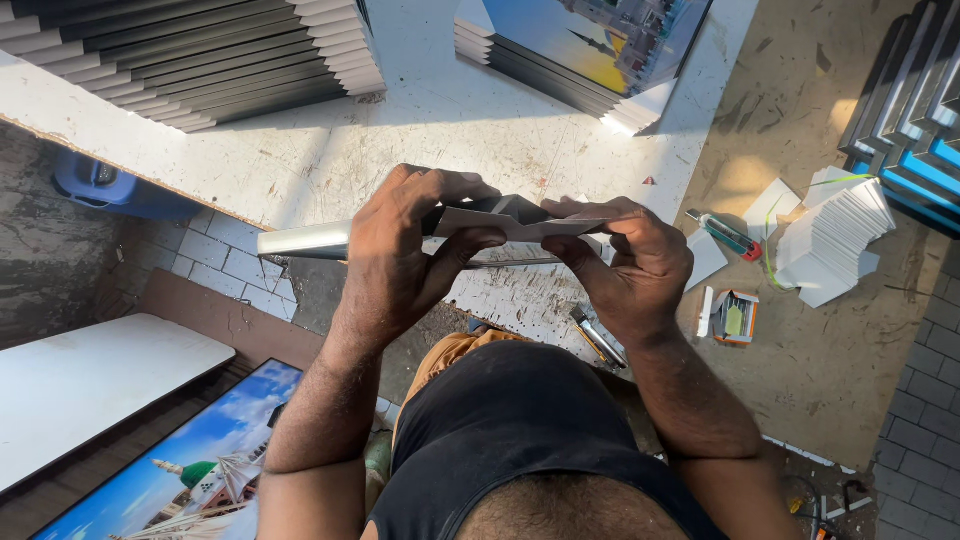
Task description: The person repeatedly staples white corner pieces onto the edges of a picture frame, flips the frame to check alignment, and stacks completed frames. The person handles printed images, corner pieces, and a stapler throughout the process.
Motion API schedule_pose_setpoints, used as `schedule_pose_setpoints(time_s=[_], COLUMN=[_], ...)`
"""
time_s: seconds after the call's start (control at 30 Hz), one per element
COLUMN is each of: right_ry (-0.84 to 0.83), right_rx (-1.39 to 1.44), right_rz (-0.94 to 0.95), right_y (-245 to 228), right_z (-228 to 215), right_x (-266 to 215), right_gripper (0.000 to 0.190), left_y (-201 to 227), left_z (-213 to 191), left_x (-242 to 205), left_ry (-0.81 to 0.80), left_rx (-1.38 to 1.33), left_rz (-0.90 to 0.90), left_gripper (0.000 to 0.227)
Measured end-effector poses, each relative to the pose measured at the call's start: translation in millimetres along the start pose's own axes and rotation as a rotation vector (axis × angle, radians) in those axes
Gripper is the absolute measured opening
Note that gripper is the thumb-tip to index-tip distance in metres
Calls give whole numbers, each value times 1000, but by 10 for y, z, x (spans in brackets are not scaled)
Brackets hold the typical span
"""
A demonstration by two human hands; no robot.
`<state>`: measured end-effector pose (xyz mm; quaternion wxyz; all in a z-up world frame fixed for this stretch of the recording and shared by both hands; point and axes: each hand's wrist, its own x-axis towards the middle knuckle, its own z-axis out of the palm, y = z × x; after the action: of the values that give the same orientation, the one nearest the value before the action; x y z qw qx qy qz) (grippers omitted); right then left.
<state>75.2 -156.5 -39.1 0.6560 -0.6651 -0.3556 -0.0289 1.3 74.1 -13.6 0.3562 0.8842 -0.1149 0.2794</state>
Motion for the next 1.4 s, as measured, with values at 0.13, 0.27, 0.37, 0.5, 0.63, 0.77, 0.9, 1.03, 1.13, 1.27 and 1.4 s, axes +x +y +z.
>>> schedule_pose_setpoints(time_s=[0.13, 0.27, 0.37, 0.5, 0.63, 0.77, 0.9, 1.03, 1.13, 1.27, 1.4], right_ry=[-37, -54, -61, -65, -126, -357, -543, -552, -171, 45, -242], right_rx=[21, -17, -28, -129, 60, 446, 685, 605, -38, -577, -890], right_rz=[58, 26, 10, -3, 53, 396, 758, 700, 285, 194, 464], right_y=[-79, -163, -238, -313, -230, -38, 88, 165, 294, 670, 1084], right_z=[5, 37, 54, 43, 22, 11, 61, 39, 53, -177, -484], right_x=[-42, -51, -26, -29, -27, 73, 118, 35, -170, -602, -1298], right_gripper=[25, 28, 30, 37, 17, 19, 30, 38, 39, 35, 52], left_y=[27, 143, 167, 138, 167, 246, 318, 319, 190, -36, -48], left_z=[19, -40, -116, -159, -112, -129, -140, -127, -130, -265, -132], left_x=[21, -11, -30, -76, -137, -167, -169, -156, -52, 39, -161], left_ry=[120, 141, 67, -8, -57, -106, -186, -258, -250, -107, -113], left_rx=[-177, -148, -117, -179, -217, -167, -159, -82, -101, -18, 240], left_rz=[129, 66, 79, 109, 130, 108, 86, 101, 94, -19, 54], left_gripper=[47, 31, 27, 32, 35, 50, 59, 44, 34, 26, 30])
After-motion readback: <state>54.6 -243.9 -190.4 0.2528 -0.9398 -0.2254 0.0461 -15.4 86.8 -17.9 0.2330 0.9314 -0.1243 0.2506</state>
